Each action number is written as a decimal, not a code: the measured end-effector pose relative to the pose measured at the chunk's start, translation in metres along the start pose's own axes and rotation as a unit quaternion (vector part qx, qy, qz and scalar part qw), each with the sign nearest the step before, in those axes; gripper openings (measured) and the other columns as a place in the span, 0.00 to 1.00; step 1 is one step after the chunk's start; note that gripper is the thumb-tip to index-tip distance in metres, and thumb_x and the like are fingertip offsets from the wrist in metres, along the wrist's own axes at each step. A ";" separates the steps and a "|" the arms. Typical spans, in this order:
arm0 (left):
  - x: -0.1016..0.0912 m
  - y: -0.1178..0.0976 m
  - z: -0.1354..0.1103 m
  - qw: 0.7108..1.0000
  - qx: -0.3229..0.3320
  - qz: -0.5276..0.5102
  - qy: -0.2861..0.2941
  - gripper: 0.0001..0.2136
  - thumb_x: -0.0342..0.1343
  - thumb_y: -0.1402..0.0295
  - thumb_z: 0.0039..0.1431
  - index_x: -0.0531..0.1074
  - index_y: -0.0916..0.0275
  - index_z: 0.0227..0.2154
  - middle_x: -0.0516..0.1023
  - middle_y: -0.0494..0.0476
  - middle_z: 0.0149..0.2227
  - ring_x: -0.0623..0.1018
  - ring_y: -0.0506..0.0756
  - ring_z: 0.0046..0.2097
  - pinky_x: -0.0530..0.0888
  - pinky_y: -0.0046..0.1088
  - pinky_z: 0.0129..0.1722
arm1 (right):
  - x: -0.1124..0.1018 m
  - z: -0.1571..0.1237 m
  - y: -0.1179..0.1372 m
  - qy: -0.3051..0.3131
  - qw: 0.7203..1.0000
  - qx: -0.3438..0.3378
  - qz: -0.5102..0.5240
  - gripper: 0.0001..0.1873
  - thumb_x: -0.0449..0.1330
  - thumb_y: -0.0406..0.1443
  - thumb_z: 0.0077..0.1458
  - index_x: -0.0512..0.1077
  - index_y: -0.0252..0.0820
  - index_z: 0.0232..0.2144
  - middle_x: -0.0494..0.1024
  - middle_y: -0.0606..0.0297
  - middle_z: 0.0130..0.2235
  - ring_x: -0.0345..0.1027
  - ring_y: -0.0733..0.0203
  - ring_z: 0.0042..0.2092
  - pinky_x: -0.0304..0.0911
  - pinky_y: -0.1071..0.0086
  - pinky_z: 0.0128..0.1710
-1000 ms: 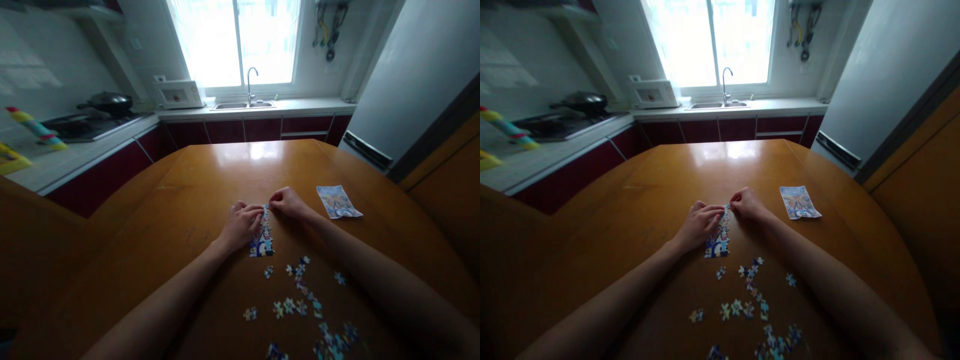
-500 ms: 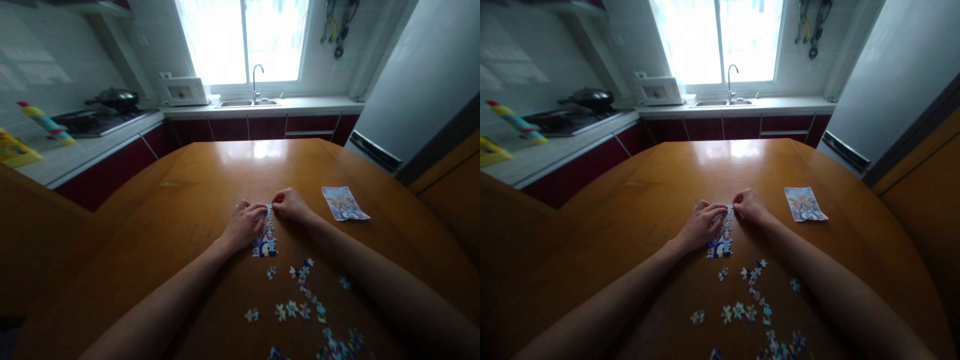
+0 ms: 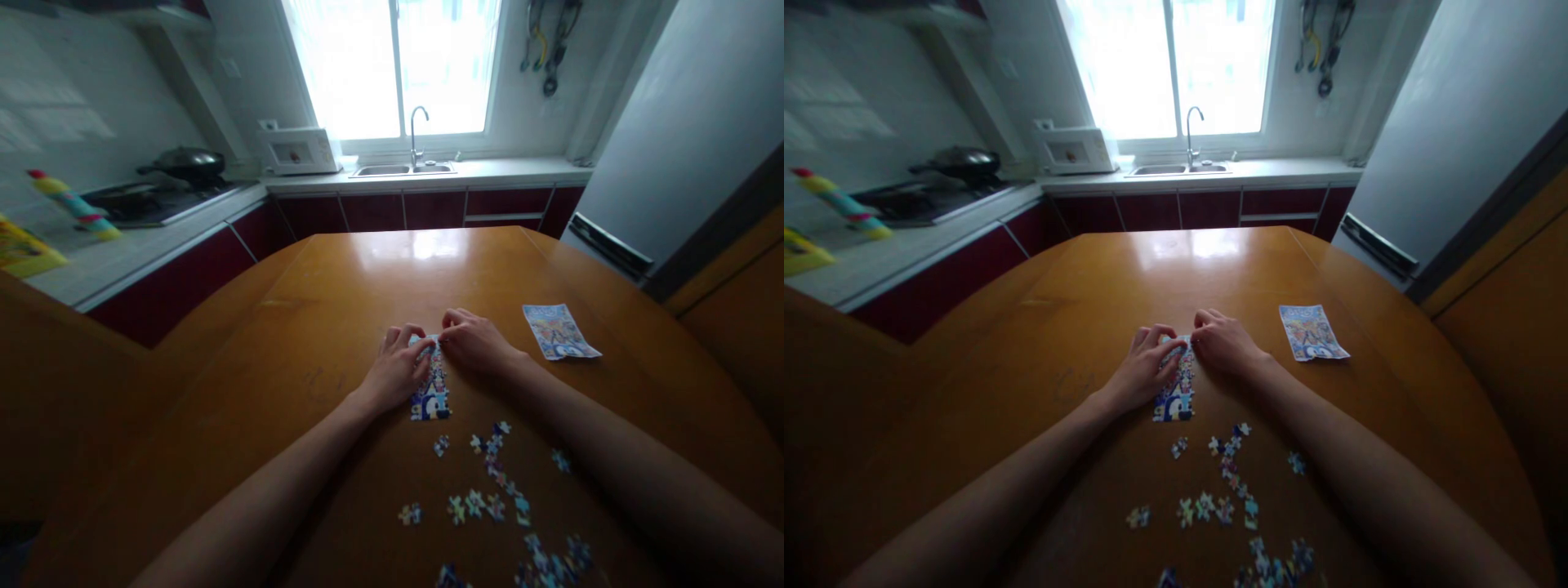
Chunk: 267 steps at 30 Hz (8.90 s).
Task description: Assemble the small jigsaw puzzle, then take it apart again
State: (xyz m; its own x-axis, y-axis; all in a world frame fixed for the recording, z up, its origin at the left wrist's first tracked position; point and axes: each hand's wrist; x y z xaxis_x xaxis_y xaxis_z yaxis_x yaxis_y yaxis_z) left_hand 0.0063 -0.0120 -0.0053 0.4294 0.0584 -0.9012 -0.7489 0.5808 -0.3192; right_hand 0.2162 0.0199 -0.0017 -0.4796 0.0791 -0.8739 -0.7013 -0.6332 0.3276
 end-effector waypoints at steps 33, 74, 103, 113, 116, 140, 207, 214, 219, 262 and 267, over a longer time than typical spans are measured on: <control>0.006 0.012 0.007 0.990 -0.082 -0.096 -0.067 0.10 0.52 0.72 0.61 0.77 0.57 0.41 0.69 0.57 0.42 0.66 0.59 0.49 0.67 0.42 0.54 | 0.020 0.004 -0.021 -0.126 0.961 0.136 0.205 0.17 0.51 0.23 0.49 0.78 0.41 0.24 0.72 0.63 0.35 0.67 0.61 0.39 0.62 0.70 0.41; 0.004 0.009 0.008 0.987 -0.088 -0.119 -0.062 0.10 0.52 0.73 0.59 0.79 0.58 0.36 0.69 0.57 0.41 0.66 0.59 0.48 0.65 0.42 0.54 | 0.023 0.008 -0.029 -0.202 0.933 0.170 0.245 0.17 0.50 0.25 0.49 0.77 0.40 0.25 0.72 0.63 0.32 0.67 0.60 0.37 0.61 0.68 0.39; 0.006 0.011 0.009 0.989 -0.083 -0.105 -0.058 0.10 0.53 0.72 0.59 0.79 0.57 0.36 0.69 0.57 0.41 0.66 0.59 0.49 0.66 0.42 0.54 | 0.024 0.009 -0.032 -0.196 0.930 0.180 0.255 0.15 0.51 0.25 0.47 0.78 0.39 0.25 0.72 0.63 0.31 0.66 0.61 0.34 0.61 0.68 0.37; 0.007 0.012 0.009 0.989 -0.078 -0.107 -0.065 0.10 0.52 0.71 0.59 0.79 0.58 0.36 0.69 0.57 0.41 0.67 0.59 0.49 0.66 0.42 0.54 | 0.020 0.009 -0.032 -0.193 0.930 0.192 0.247 0.15 0.51 0.25 0.47 0.78 0.39 0.25 0.73 0.64 0.30 0.66 0.63 0.33 0.61 0.70 0.37; 0.007 0.012 0.009 0.989 -0.080 -0.110 -0.063 0.10 0.51 0.71 0.59 0.79 0.58 0.36 0.69 0.57 0.41 0.67 0.59 0.49 0.66 0.41 0.54 | 0.021 0.008 -0.032 -0.185 0.931 0.196 0.247 0.15 0.52 0.24 0.46 0.79 0.39 0.25 0.74 0.64 0.29 0.67 0.63 0.34 0.62 0.70 0.38; 0.009 0.013 0.011 0.987 -0.074 -0.120 -0.080 0.10 0.52 0.72 0.57 0.79 0.59 0.33 0.70 0.58 0.40 0.67 0.60 0.48 0.67 0.42 0.53 | -0.082 -0.113 0.032 0.048 0.979 0.153 0.129 0.08 0.61 0.31 0.53 0.79 0.44 0.35 0.78 0.63 0.32 0.69 0.63 0.30 0.63 0.68 0.32; 0.007 0.009 0.006 0.994 -0.044 -0.088 -0.045 0.12 0.54 0.73 0.60 0.76 0.55 0.45 0.70 0.56 0.44 0.66 0.60 0.50 0.66 0.43 0.55 | 0.018 -0.021 -0.001 -0.142 0.937 0.155 0.278 0.08 0.61 0.32 0.55 0.79 0.39 0.38 0.80 0.63 0.30 0.71 0.62 0.29 0.65 0.70 0.30; 0.008 0.010 0.007 0.994 -0.044 -0.085 -0.055 0.11 0.55 0.73 0.60 0.75 0.57 0.44 0.71 0.57 0.43 0.67 0.60 0.50 0.67 0.42 0.53 | 0.014 -0.020 0.002 -0.137 0.942 0.152 0.267 0.06 0.61 0.31 0.54 0.79 0.38 0.33 0.81 0.62 0.30 0.70 0.63 0.29 0.64 0.70 0.30; 0.004 0.009 0.007 0.989 -0.001 -0.108 -0.098 0.11 0.57 0.69 0.62 0.74 0.56 0.47 0.77 0.54 0.42 0.70 0.58 0.47 0.68 0.38 0.50 | 0.010 -0.021 0.009 -0.113 0.942 0.111 0.295 0.07 0.61 0.32 0.56 0.76 0.39 0.38 0.79 0.64 0.30 0.68 0.65 0.30 0.62 0.71 0.30; -0.007 0.000 0.004 0.967 0.060 -0.197 -0.149 0.04 0.62 0.68 0.57 0.76 0.59 0.35 0.79 0.52 0.34 0.75 0.54 0.39 0.72 0.33 0.42 | -0.005 -0.027 0.021 -0.155 0.946 -0.036 0.283 0.04 0.62 0.35 0.56 0.74 0.42 0.35 0.76 0.60 0.37 0.69 0.59 0.39 0.67 0.65 0.37; -0.005 0.002 0.005 0.970 0.059 -0.195 -0.132 0.04 0.62 0.67 0.58 0.77 0.58 0.37 0.80 0.52 0.35 0.75 0.55 0.41 0.72 0.34 0.43 | 0.000 -0.027 0.018 -0.132 0.950 -0.058 0.275 0.03 0.62 0.36 0.58 0.76 0.43 0.34 0.76 0.60 0.37 0.69 0.60 0.38 0.67 0.64 0.38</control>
State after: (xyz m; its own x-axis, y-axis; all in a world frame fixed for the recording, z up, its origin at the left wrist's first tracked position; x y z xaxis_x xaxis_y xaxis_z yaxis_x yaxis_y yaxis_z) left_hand 0.0050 -0.0074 0.0003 0.7943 0.0126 -0.6074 -0.4476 0.6881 -0.5712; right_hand 0.2175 -0.0119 -0.0058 -0.8835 -0.1077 -0.4558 -0.2504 -0.7139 0.6540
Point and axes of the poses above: each hand's wrist, its own z-axis towards the middle knuckle, its own x-axis out of the palm, y = z × x
